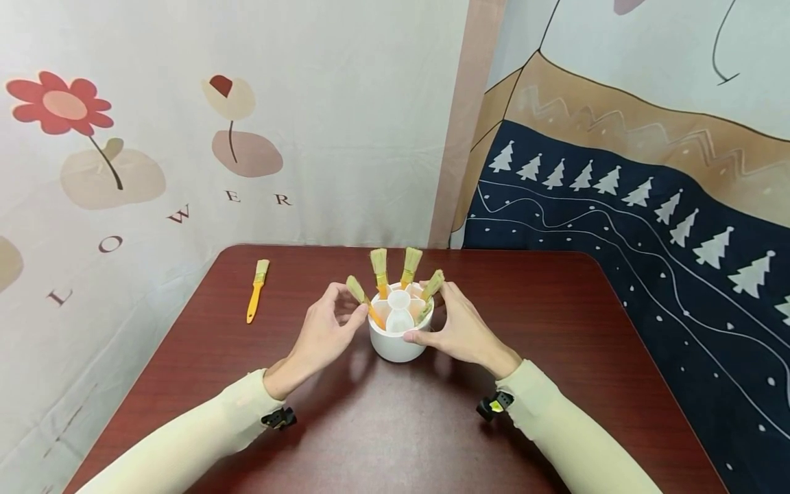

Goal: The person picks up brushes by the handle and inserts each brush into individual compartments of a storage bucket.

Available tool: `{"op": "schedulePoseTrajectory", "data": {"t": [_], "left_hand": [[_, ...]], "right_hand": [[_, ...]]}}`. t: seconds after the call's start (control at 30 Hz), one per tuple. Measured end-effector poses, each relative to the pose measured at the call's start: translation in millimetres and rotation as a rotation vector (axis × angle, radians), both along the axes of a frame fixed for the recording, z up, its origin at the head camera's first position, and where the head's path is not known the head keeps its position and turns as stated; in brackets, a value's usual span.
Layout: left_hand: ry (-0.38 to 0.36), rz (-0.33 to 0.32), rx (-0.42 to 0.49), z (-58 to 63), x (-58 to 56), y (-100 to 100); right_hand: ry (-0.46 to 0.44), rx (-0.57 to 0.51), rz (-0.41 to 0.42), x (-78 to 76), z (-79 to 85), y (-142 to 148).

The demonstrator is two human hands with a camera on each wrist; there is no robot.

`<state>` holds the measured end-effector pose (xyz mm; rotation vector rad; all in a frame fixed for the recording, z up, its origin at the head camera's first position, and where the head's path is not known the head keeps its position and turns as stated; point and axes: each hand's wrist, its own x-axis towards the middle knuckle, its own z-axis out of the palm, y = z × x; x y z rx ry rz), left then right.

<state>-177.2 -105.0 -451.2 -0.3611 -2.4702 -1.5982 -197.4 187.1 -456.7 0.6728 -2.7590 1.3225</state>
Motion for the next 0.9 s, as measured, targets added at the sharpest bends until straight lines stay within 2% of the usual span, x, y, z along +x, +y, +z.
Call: {"op": "schedulePoseTrajectory", "data": {"t": [0.27, 0.57, 0.7, 0.9], "left_hand": [[-0.030, -0.010, -0.021, 0.7, 0.3, -1.2], [-0.030, -0.049, -0.043, -0.1, 1.1, -6.5], [-0.004, -0.049, -0.077, -0.6, 0.3, -11.0], [0.078, -0.044, -0.175, -0.6, -2.4, -21.5]], "right_hand": [[0.028, -0.009, -0.001, -1.3, -1.3, -0.6], [0.023, -0.025, -0.001, -0.7, -1.4, -1.5], [0.022, -0.024, -0.005, -0.2, -1.1, -1.8], [0.012, -0.016, -0.013, 0.5, -1.4, -1.8]]}}
